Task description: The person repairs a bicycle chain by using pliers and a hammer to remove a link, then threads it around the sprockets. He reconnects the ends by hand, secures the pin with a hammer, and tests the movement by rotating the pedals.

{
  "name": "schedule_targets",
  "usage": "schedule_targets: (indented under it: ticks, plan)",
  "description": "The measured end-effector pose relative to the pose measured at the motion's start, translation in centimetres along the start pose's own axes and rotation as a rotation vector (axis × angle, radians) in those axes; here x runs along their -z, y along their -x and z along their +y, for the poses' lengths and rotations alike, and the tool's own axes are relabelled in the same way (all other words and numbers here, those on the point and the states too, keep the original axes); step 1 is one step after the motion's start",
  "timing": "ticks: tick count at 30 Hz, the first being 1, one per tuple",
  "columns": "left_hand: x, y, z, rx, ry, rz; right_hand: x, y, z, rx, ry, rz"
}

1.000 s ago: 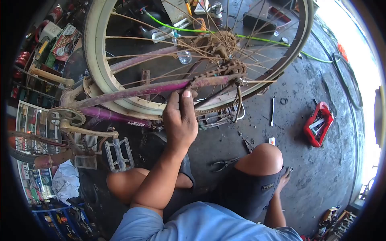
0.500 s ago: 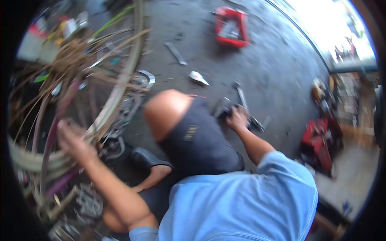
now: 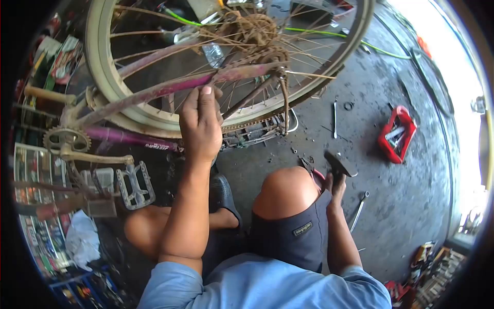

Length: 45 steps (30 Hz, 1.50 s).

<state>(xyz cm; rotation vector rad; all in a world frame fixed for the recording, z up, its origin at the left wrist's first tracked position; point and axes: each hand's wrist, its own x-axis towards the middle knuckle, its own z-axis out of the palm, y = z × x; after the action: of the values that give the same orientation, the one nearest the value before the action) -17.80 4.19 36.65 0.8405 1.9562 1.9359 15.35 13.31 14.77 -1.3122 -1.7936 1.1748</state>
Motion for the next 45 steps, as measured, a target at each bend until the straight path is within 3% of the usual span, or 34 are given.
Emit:
schedule_targets:
  ticks: [1, 2, 3, 4, 5, 6, 7, 8, 9, 11, 14, 18, 20, 23, 27, 29, 35, 39, 40, 41, 43, 45]
  plan:
    - [0.0, 0.0, -0.1, 0.003, 0.004, 0.026, -1.5, -2.0, -2.6, 0.096, -0.082, -0.067]
    - [0.0, -0.1, -0.2, -0.013, -0.026, 0.038, -3.7, -3.9, -2.7, 0.348, -0.346, -0.085]
    - [0.0, -0.2, -0.3, -0.03, -0.058, 0.049, -4.3, -5.2, -6.8, 0.527, -0.384, -0.21]
    - [-0.3, -0.3, -0.1, -0.032, -0.066, 0.066, -5.4, -7.0, -10.5, 0.824, -0.236, -0.175]
    - [-0.4, -0.3, -0.2, -0.048, -0.093, 0.066, -6.2, -7.5, -12.9, 0.72, -0.41, -0.315]
    - [-0.5, -0.3, -0.2, -0.062, -0.119, 0.061, -6.8, -9.3, -16.6, 1.176, -0.148, -0.144]
    - [-0.4, -0.3, -0.3, -0.078, -0.144, 0.054, -6.0, -8.3, -20.8, 0.766, 0.286, -0.532]
    - [-0.1, -0.3, -0.4, -0.064, -0.234, 0.084, -7.9, -8.5, -19.8, 0.812, -0.011, -0.472]
    - [0.0, -0.4, -0.5, -0.061, -0.234, 0.091, -9.0, -9.3, -20.2, 1.121, -0.071, -0.286]
    - [-0.1, -0.3, -0.5, -0.052, -0.229, 0.097, -9.7, -9.2, -21.2, 1.22, 0.024, -0.253]
    - [-0.3, -0.2, -0.2, -0.033, -0.257, 0.104, -9.9, -9.2, -22.9, 1.249, 0.055, -0.176]
    - [-0.6, -0.1, -0.7, -0.068, -0.191, 0.112, -9.6, -10.3, -24.5, 1.198, 0.24, -0.258]
    - [-0.6, -0.1, -0.3, -0.076, -0.208, 0.119, -9.6, -11.0, -25.2, 1.317, 0.132, -0.145]
    - [-0.8, -0.2, 0.1, -0.091, -0.251, 0.13, -8.5, -8.7, -25.3, 1.287, 0.228, 0.025]
    - [-0.9, -0.3, -0.1, -0.133, -0.273, 0.146, -10.2, -10.9, -24.9, 1.321, 0.186, -0.084]
    - [-0.8, -0.4, -0.1, -0.139, -0.285, 0.14, -9.5, -10.6, -25.4, 1.378, 0.21, -0.015]
    - [-0.8, -0.7, -0.5, -0.18, -0.288, 0.155, -9.3, -10.4, -26.2, 1.221, 0.215, -0.216]
    - [-0.7, -0.5, -0.4, -0.172, -0.349, 0.167, -8.6, -9.6, -26.2, 1.252, 0.03, -0.128]
    - [-0.7, -0.5, -0.4, -0.165, -0.348, 0.17, -8.7, -8.7, -25.6, 1.105, 0.016, -0.107]
    - [-0.8, -0.5, -0.4, -0.166, -0.333, 0.172, -8.8, -9.0, -25.8, 1.102, 0.018, -0.113]
    - [-0.8, -0.6, -0.5, -0.171, -0.317, 0.172, -9.0, -10.5, -26.5, 1.131, 0.159, -0.343]
    - [-0.7, -0.7, -0.9, -0.216, -0.259, 0.183, -9.4, -10.6, -25.8, 1.224, 0.163, -0.22]
